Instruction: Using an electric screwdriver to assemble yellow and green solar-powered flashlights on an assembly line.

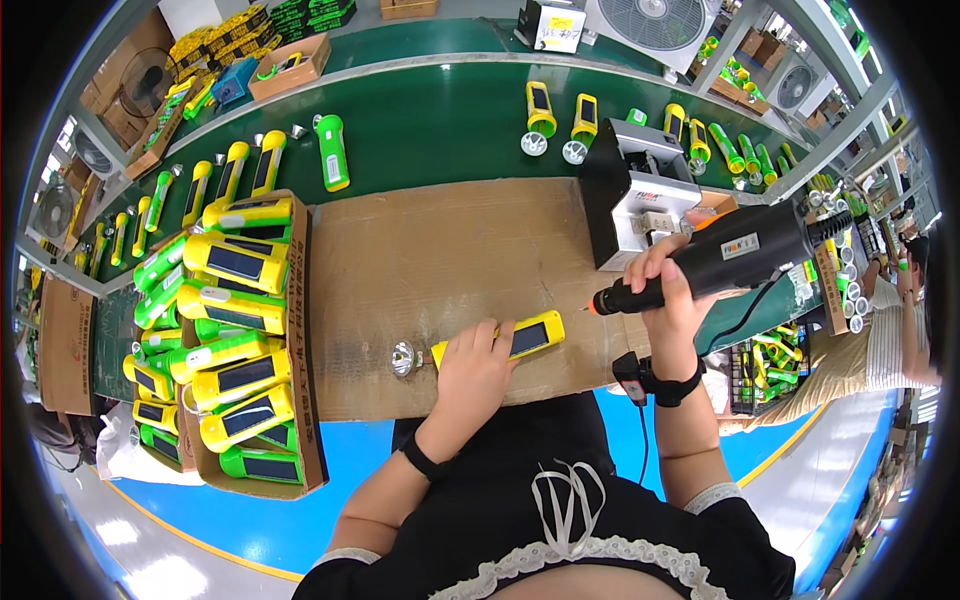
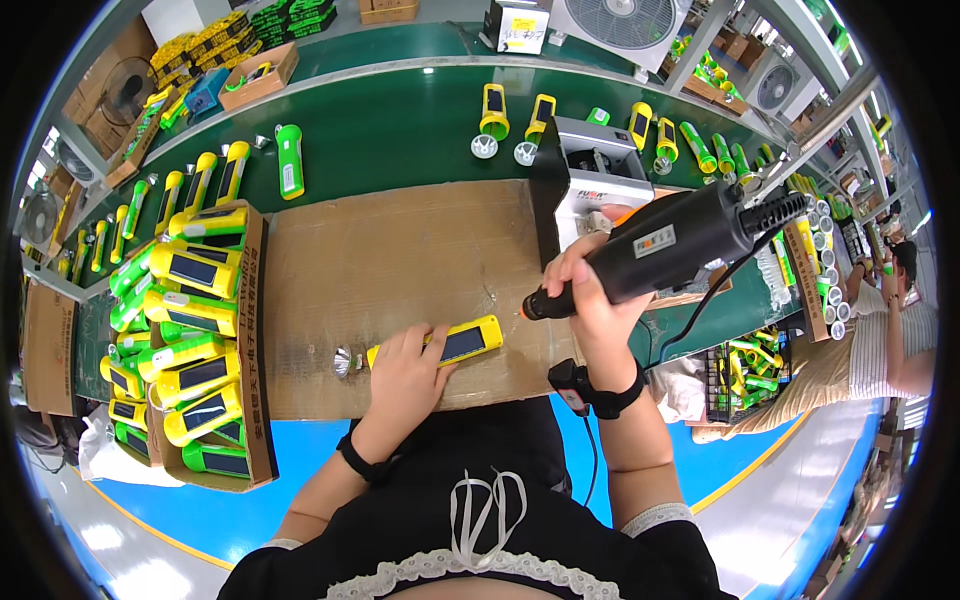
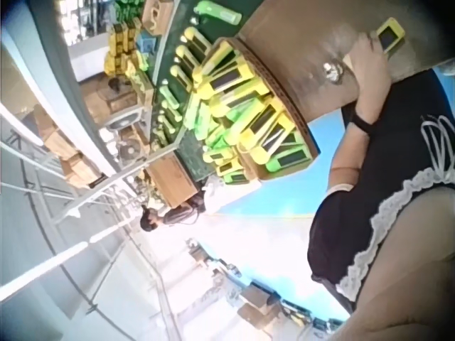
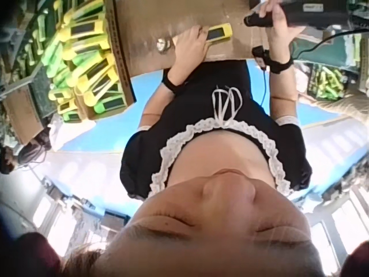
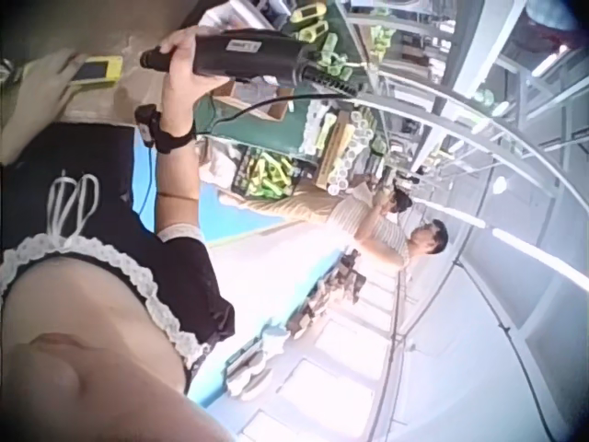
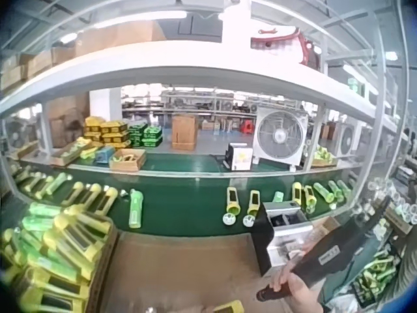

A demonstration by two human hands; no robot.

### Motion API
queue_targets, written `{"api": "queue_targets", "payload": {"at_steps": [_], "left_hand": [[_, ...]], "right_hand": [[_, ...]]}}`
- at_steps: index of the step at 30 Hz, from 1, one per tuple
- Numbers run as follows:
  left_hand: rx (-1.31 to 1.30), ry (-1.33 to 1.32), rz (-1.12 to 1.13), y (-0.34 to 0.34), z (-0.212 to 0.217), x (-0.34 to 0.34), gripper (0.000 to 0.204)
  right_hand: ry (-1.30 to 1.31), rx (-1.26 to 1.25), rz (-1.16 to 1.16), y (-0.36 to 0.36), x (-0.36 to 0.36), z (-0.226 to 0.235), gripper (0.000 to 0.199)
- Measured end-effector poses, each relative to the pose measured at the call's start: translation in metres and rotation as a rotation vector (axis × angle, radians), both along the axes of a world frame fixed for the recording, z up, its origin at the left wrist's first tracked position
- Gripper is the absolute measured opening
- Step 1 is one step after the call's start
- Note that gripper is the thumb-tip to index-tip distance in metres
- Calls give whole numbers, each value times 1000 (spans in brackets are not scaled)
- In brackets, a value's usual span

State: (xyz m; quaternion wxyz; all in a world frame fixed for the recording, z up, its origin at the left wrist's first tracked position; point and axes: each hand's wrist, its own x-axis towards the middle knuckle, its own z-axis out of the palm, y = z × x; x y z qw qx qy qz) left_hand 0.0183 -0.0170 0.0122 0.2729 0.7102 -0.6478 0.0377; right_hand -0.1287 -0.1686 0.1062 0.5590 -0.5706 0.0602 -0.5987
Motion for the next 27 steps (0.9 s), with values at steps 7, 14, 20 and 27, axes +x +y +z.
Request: {"api": "queue_targets", "payload": {"at_steps": [7,14,20,27], "left_hand": [[-19,-3,3,6,0,-2,49],[0,-5,-8,1,1,1,51],[89,99,-64,-13,14,15,53],[111,102,-55,-3,14,13,52]], "right_hand": [[161,-41,37,14,15,-17,55],[202,-24,37,10,26,-28,51],[300,35,123,4,35,-30,42],[295,153,172,11,37,-39,44]]}}
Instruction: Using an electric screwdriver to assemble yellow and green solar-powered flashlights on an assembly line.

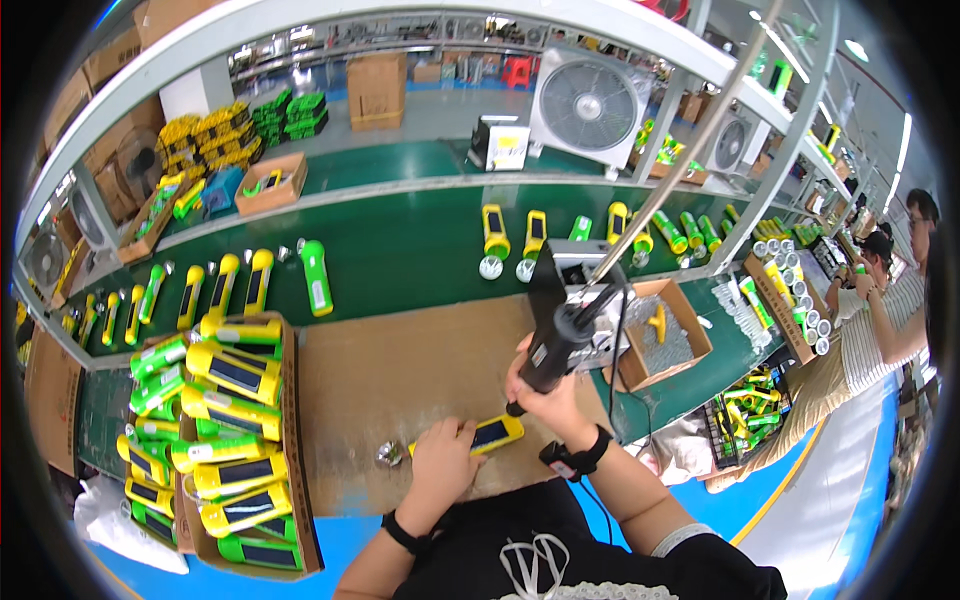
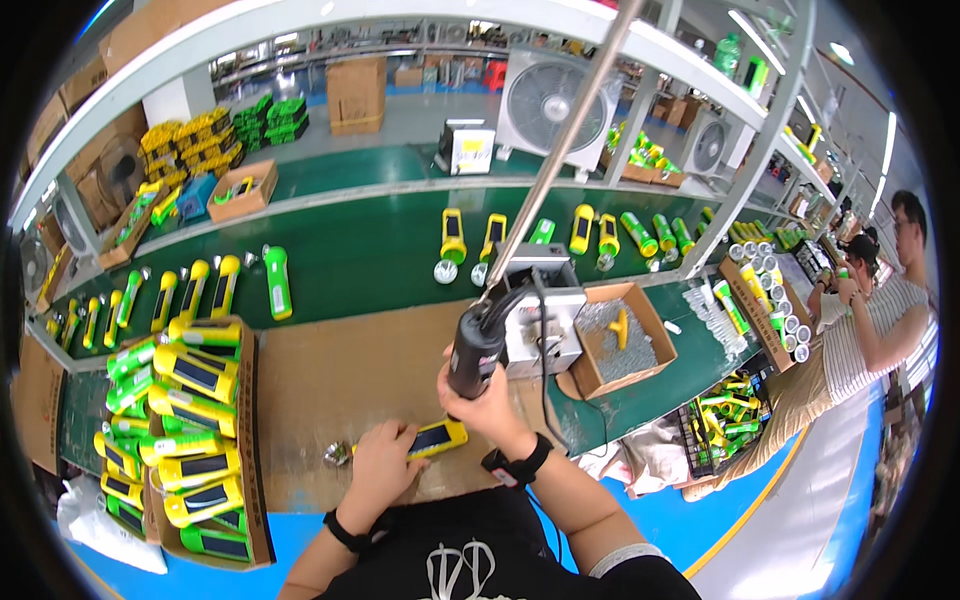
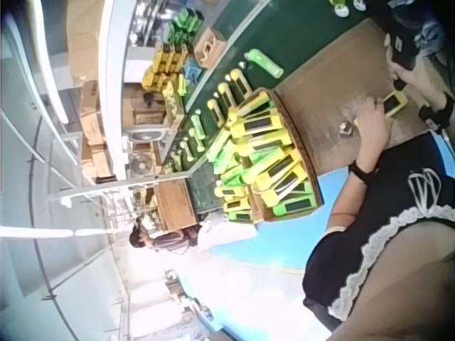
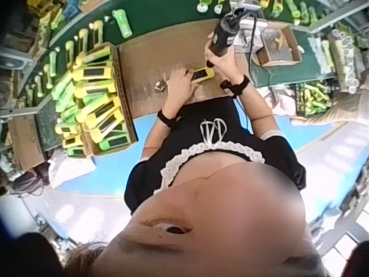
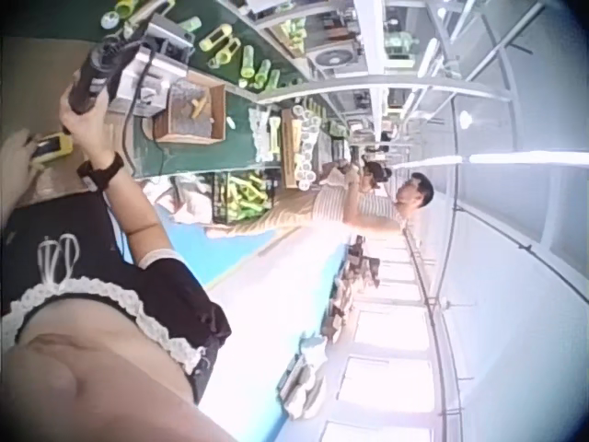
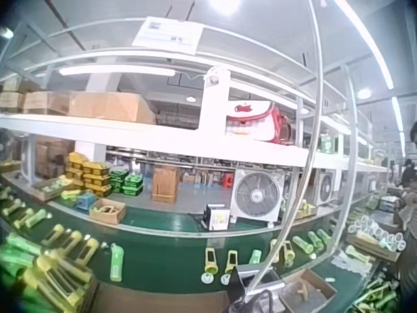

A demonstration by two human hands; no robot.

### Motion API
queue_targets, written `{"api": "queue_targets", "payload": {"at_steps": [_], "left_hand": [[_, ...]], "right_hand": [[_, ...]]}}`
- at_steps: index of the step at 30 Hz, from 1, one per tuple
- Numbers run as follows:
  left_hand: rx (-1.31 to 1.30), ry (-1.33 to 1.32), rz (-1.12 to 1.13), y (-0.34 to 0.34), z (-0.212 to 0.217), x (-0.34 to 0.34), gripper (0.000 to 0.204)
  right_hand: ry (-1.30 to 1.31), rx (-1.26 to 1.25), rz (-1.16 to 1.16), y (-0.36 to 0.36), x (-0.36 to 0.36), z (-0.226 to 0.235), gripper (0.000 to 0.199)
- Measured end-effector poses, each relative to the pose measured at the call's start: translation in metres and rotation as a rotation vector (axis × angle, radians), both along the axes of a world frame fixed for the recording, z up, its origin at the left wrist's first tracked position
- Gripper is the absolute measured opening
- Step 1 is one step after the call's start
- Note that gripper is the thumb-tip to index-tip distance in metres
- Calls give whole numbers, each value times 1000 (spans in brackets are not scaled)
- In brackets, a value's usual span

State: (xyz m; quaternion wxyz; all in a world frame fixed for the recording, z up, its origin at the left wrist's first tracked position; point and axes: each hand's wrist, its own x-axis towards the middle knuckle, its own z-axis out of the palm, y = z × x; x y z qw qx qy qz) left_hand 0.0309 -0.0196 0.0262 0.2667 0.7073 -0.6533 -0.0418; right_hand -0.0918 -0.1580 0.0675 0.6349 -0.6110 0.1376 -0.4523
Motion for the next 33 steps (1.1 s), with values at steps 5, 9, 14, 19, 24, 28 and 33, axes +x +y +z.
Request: {"api": "queue_targets", "payload": {"at_steps": [5,9,14,19,24,28,33], "left_hand": [[-6,-22,-9,2,6,0,50],[5,-46,-24,-3,6,2,51],[35,-120,-9,-5,1,-4,53],[71,-235,-27,5,20,-6,64],[-87,-254,-210,6,182,-26,59],[-430,-320,-310,-91,298,-65,15],[-813,-468,-346,-290,408,-111,6]], "right_hand": [[110,-88,-30,-1,0,-3,47],[81,-67,-63,-2,-1,4,45],[-141,-41,-61,4,-16,11,47],[-290,-72,-294,31,-70,68,56],[-207,-87,-272,48,-137,89,59],[-250,2,-239,41,-174,91,60],[-259,38,-213,33,-203,104,56]]}}
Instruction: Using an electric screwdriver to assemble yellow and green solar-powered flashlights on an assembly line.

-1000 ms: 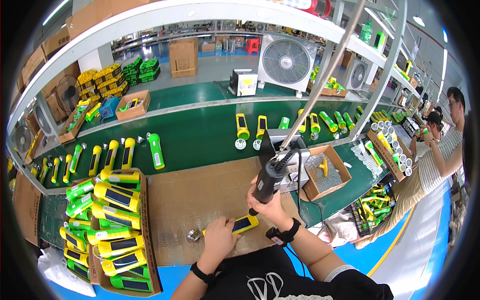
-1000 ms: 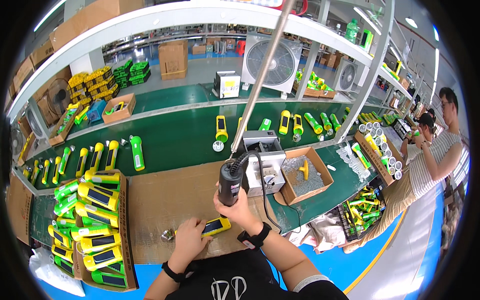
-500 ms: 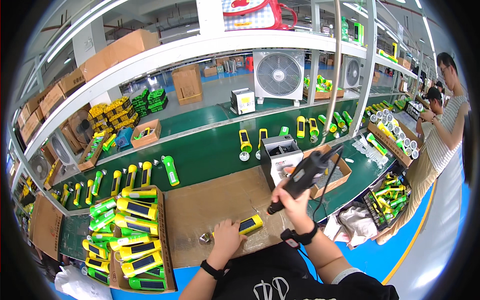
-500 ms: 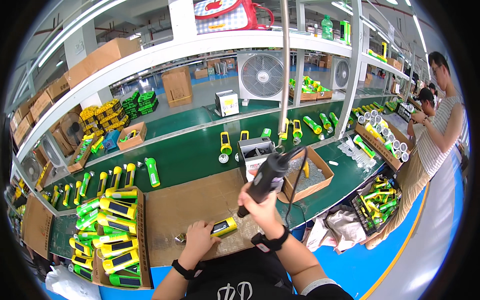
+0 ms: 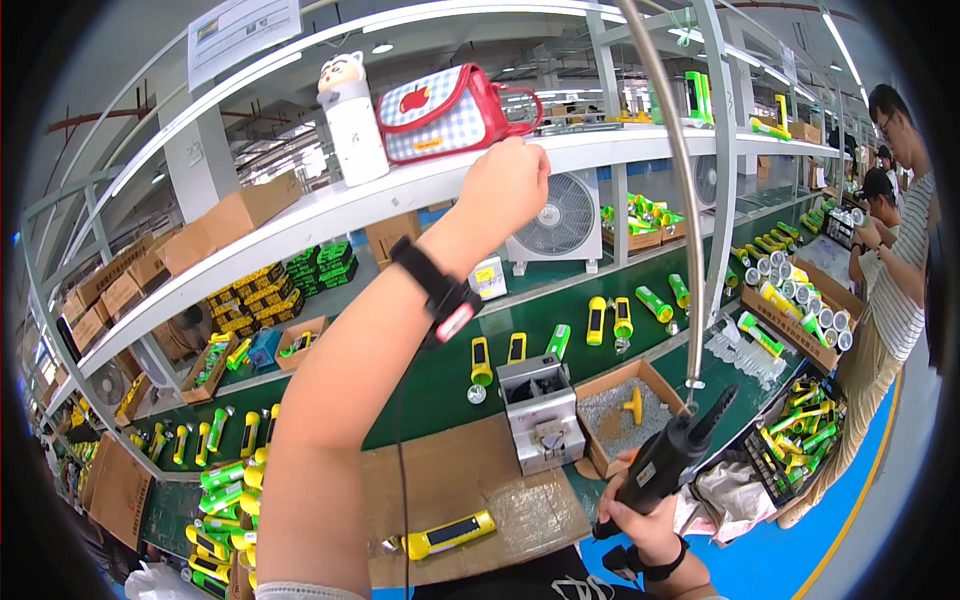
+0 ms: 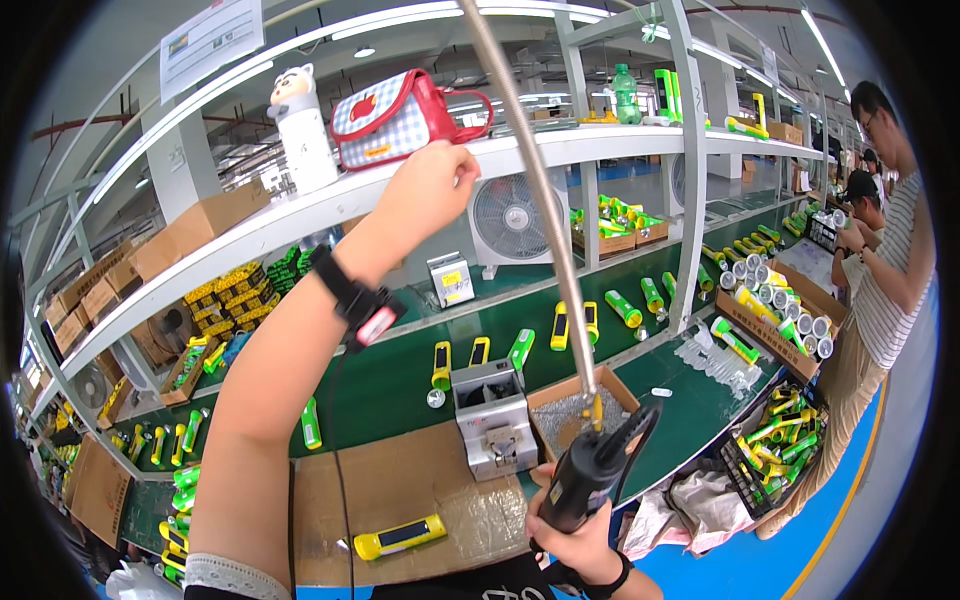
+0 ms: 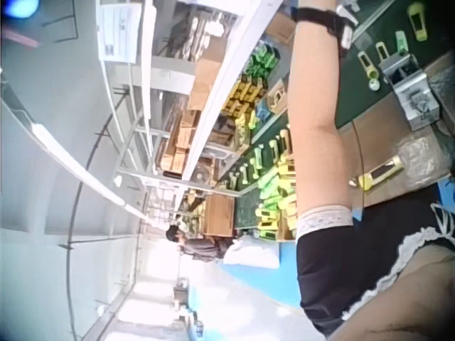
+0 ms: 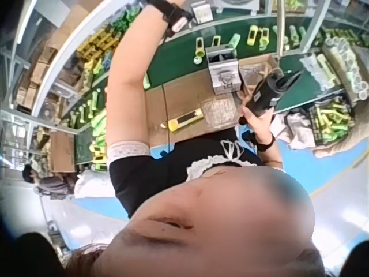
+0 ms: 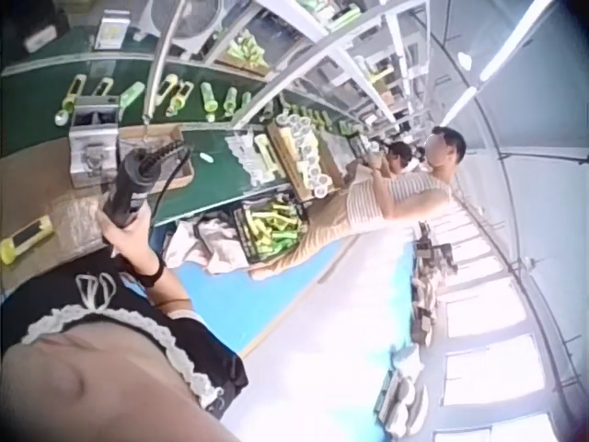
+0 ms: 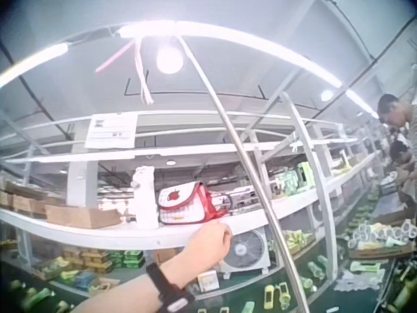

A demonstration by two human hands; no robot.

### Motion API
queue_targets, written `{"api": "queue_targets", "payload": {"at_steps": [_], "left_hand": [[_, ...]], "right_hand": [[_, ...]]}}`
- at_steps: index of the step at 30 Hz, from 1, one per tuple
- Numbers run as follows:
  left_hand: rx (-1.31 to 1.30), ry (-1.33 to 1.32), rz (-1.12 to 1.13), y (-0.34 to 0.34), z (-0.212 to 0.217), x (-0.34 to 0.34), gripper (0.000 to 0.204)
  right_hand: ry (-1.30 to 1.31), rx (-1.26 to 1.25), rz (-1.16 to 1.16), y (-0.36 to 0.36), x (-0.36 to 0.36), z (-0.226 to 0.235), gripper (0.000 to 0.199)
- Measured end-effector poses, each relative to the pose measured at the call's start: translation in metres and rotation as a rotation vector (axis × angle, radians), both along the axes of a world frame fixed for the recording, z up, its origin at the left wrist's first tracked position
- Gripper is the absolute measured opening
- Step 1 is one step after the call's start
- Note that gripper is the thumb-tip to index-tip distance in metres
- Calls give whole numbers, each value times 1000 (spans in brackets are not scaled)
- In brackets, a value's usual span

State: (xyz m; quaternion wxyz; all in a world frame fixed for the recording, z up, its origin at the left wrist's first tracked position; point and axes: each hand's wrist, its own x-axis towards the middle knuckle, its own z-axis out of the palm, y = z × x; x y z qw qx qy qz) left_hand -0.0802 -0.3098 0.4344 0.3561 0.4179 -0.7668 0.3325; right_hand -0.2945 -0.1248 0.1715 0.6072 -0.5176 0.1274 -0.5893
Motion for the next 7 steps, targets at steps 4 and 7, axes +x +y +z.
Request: {"api": "queue_targets", "payload": {"at_steps": [4,7], "left_hand": [[36,49,-12,-158,60,-21,17],[215,-21,80,-213,88,-32,27]], "right_hand": [[180,3,-111,-18,-6,8,56],[305,-215,-146,-44,-16,4,54]]}}
